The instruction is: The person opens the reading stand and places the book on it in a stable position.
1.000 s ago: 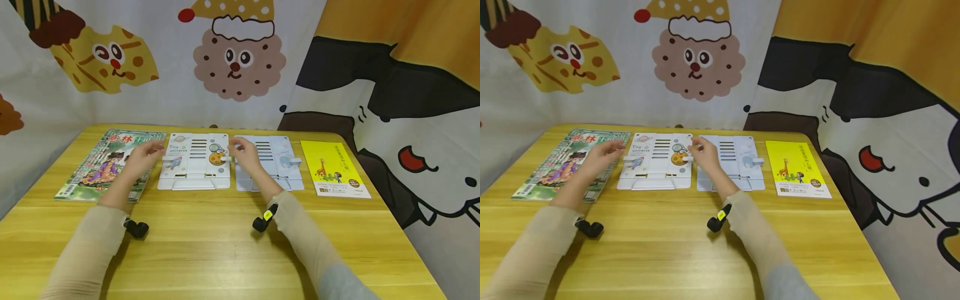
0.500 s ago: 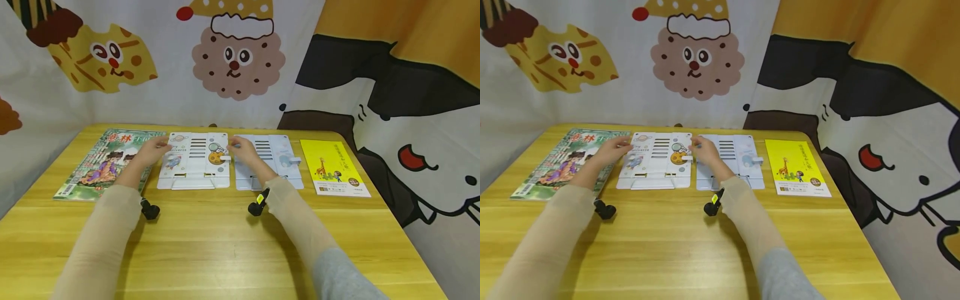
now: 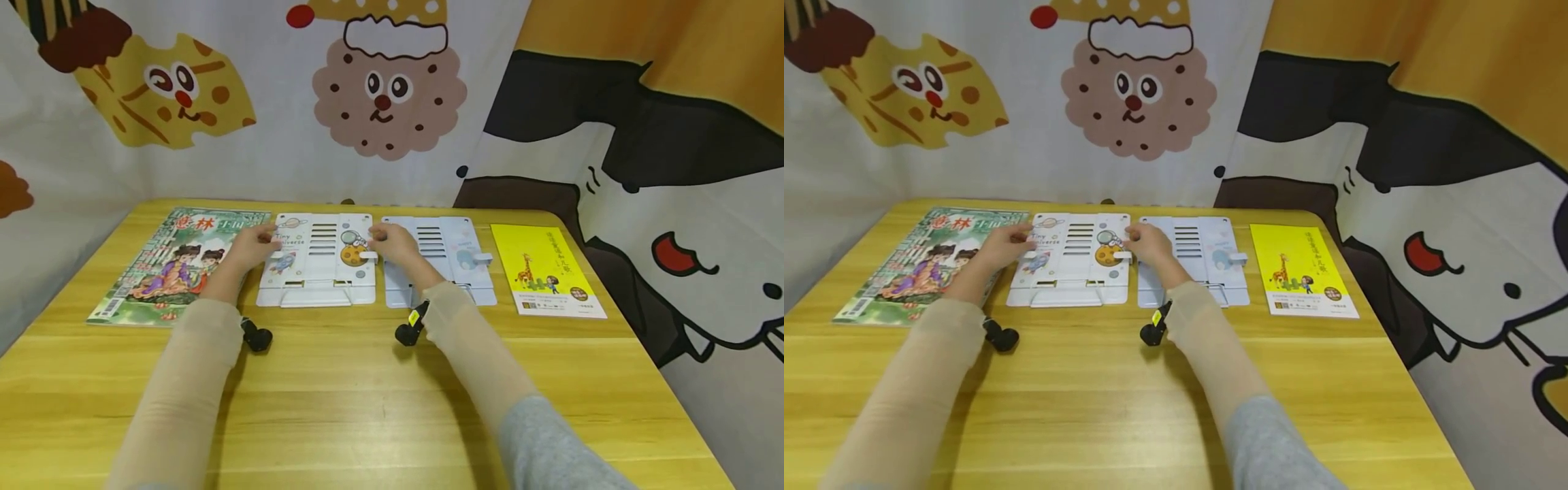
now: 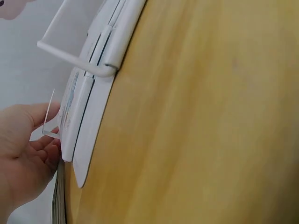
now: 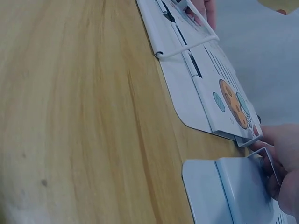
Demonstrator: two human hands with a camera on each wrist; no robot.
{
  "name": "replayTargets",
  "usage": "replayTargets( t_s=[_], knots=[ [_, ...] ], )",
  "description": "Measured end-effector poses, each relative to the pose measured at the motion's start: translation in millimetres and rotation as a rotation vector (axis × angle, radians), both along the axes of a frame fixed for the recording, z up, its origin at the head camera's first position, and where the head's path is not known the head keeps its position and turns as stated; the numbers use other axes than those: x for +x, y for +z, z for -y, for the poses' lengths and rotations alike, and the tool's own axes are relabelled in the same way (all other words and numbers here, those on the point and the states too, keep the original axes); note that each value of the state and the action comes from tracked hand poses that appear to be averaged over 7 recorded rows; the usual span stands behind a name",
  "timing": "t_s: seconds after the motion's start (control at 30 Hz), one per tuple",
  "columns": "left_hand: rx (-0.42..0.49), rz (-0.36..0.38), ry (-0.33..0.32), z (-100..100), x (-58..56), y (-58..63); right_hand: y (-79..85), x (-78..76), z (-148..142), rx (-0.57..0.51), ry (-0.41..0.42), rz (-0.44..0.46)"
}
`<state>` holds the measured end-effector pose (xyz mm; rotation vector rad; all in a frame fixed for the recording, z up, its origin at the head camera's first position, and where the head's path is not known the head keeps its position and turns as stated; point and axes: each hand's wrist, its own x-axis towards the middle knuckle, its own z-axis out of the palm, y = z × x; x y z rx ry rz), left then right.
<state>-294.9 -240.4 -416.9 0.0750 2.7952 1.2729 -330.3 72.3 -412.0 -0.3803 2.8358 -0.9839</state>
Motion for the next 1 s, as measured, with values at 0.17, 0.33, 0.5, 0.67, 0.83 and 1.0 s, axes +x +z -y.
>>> replayTargets(
  t_s=[0.17,0.33,0.5,0.67,0.83,1.0],
  knots=[
    [-0.021,-0.003,0.03,-2.2,-4.8,-1.7,-0.1,-0.7,4.3,0.029,-0.031,-0.003],
    [-0.019,0.013,0.034,-2.5,-6.2,-1.5,0.0,-0.3,5.9,0.015,-0.053,0.01],
    [-0.014,0.018,0.017,-0.6,-4.3,-0.7,-0.1,0.6,5.2,-0.024,-0.06,0.014],
    [-0.012,-0.005,0.015,0.4,-1.2,0.1,-0.3,2.3,4.5,-0.124,-0.053,-0.002],
    [0.017,-0.036,0.027,0.1,4.1,4.4,2.0,6.2,4.0,-0.231,-0.058,-0.014],
    [0.037,-0.116,0.03,-0.9,10.1,11.2,6.1,11.0,4.8,-0.274,-0.068,-0.067]
  ],
)
